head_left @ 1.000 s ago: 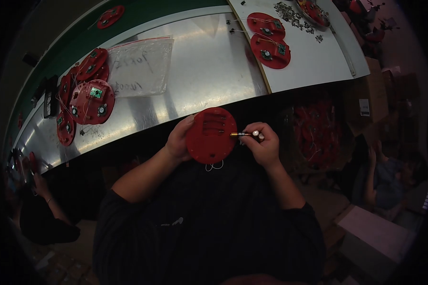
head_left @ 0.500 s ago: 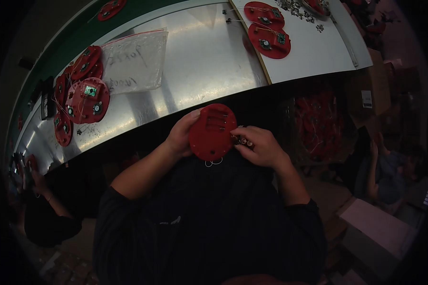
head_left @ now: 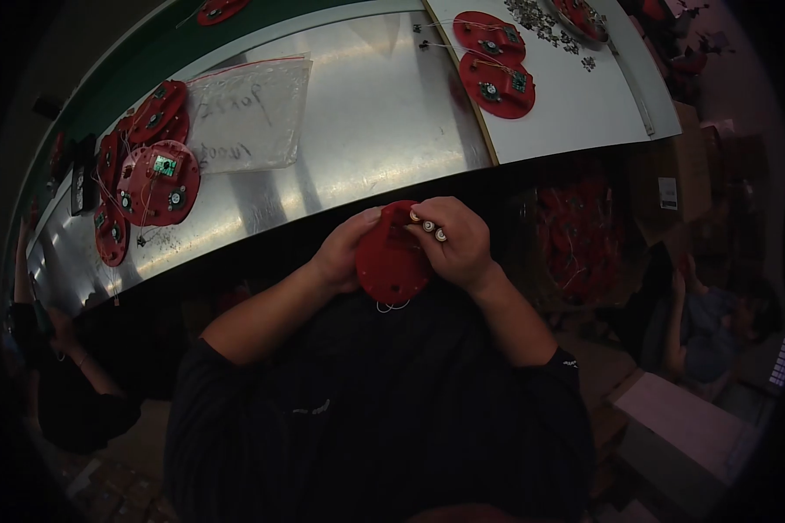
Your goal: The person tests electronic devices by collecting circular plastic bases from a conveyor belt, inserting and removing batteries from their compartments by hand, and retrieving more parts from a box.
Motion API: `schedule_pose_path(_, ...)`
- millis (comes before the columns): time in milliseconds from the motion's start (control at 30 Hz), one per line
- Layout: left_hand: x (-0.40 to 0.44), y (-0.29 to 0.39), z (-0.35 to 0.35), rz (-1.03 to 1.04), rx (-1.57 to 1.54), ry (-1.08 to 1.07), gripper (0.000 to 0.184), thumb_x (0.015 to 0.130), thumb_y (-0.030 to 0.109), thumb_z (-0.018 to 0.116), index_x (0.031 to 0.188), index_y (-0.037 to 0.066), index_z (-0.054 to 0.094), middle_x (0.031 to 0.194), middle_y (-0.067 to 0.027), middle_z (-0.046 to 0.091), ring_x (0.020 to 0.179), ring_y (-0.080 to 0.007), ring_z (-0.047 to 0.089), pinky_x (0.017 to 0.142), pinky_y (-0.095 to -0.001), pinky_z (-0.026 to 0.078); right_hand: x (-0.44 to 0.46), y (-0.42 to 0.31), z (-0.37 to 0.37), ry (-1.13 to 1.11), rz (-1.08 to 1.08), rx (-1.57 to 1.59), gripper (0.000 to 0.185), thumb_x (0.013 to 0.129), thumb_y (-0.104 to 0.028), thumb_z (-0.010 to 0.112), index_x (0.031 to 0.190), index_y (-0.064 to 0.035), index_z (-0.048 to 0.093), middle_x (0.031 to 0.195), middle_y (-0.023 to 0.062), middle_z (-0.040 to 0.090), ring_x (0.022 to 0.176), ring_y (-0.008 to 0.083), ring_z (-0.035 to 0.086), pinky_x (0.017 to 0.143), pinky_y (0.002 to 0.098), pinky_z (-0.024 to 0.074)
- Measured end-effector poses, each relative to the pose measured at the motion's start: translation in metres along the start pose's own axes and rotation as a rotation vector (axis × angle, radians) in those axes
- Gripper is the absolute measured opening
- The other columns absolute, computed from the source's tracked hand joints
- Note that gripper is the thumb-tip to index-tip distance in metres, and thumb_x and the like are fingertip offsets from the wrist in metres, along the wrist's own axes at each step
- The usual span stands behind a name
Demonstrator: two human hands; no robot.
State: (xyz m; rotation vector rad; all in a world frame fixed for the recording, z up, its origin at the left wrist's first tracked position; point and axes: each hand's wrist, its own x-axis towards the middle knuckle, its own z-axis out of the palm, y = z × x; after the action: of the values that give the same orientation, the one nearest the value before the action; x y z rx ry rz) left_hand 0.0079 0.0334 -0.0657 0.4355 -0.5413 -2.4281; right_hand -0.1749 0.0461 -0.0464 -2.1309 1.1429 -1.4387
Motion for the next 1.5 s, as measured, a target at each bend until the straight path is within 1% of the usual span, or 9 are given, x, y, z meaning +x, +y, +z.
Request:
schedule_pose_path(100,-0.001,0.000,-0.006,-0.025,0.062,0.002,0.054,0.094,0.038,0.037,0.129,-0.002,0.039,0.122,-0.0173,0.053,0.111,-0.0277,0.054,0.096,-0.0395,0.043,0.004,0.001,0.000,-0.067,-0.034,-0.022,0.028,0.071,0.002,0.070,0.097,-0.0022,0.059,0.082,0.0117,0.060,0.067,0.0214,0.061,0.056,0.0275,0.0508)
schedule_pose_path(333,0.004,-0.002,-0.008,-0.011,0.065,0.008,0.044,0.094,0.033,0.041,0.122,-0.001,0.045,0.114,-0.0138,0.056,0.102,-0.0205,0.057,0.090,-0.0339,0.047,0.000,0.007,0.001,-0.225,-0.047,-0.106,0.018,0.075,-0.001,0.067,0.093,-0.0014,0.062,0.080,0.0080,0.054,0.063,0.0168,0.057,0.051,0.0243,0.0485)
schedule_pose_path(567,0.005,0.004,-0.001,-0.028,0.129,-0.016,0.045,0.093,0.034,0.043,0.121,-0.001,0.045,0.112,-0.0137,0.056,0.100,-0.0193,0.058,0.087,-0.0323,0.048,0.000,0.007,0.002,-0.121,-0.058,-0.069,0.021,0.074,-0.002,0.069,0.093,-0.0037,0.063,0.081,0.0085,0.054,0.063,0.0163,0.056,0.051,0.0244,0.0472)
schedule_pose_path(767,0.003,0.008,0.006,-0.053,0.185,0.001,0.052,0.091,0.037,0.047,0.124,-0.002,0.042,0.114,-0.0148,0.055,0.101,-0.0203,0.057,0.089,-0.0335,0.047,0.010,0.013,-0.006,-0.225,0.390,0.085,0.028,0.067,-0.014,0.079,0.084,-0.0038,0.059,0.075,0.0058,0.054,0.062,0.0154,0.055,0.054,0.0262,0.0457)
schedule_pose_path(833,0.003,0.007,0.007,-0.054,0.240,-0.002,0.053,0.090,0.038,0.047,0.125,-0.002,0.042,0.115,-0.0152,0.055,0.102,-0.0208,0.057,0.089,-0.0339,0.047,0.029,0.007,-0.017,-0.450,0.823,0.154,0.035,0.062,-0.020,0.083,0.079,-0.0038,0.056,0.071,0.0035,0.054,0.063,0.0128,0.054,0.054,0.0256,0.0441)
schedule_pose_path(933,0.004,0.009,0.007,-0.066,0.309,-0.004,0.056,0.090,0.038,0.048,0.126,-0.003,0.040,0.116,-0.0161,0.054,0.104,-0.0218,0.057,0.090,-0.0345,0.047,0.033,0.016,-0.026,-0.567,0.861,0.225,0.039,0.061,-0.022,0.084,0.081,-0.0033,0.056,0.070,0.0029,0.055,0.063,0.0101,0.053,0.054,0.0245,0.0432)
schedule_pose_path(1167,-0.002,0.010,0.012,0.003,0.166,-0.089,0.063,0.089,0.040,0.048,0.131,-0.005,0.035,0.124,-0.0194,0.049,0.113,-0.0264,0.053,0.096,-0.0377,0.043,0.012,0.014,-0.016,-0.401,0.735,0.300,0.036,0.067,-0.022,0.081,0.085,-0.0027,0.057,0.071,0.0036,0.057,0.062,0.0090,0.053,0.054,0.0236,0.0435)
schedule_pose_path(1433,-0.008,0.004,-0.005,-0.002,-0.012,-0.102,0.063,0.087,0.039,0.047,0.133,-0.002,0.033,0.129,-0.0211,0.046,0.117,-0.0322,0.049,0.100,-0.0435,0.039,-0.025,0.021,-0.033,-0.025,0.998,0.831,0.018,0.082,-0.004,0.060,0.099,-0.0010,0.053,0.074,-0.0026,0.050,0.060,0.0041,0.047,0.053,0.0193,0.0393)
schedule_pose_path(1500,-0.009,0.003,-0.007,0.007,-0.017,-0.109,0.062,0.087,0.038,0.047,0.134,-0.001,0.033,0.130,-0.0213,0.045,0.118,-0.0328,0.049,0.100,-0.0442,0.039,-0.028,0.015,-0.035,-0.041,0.990,0.790,0.019,0.083,-0.002,0.059,0.101,-0.0006,0.055,0.078,-0.0012,0.050,0.062,0.0048,0.048,0.055,0.0193,0.0403)
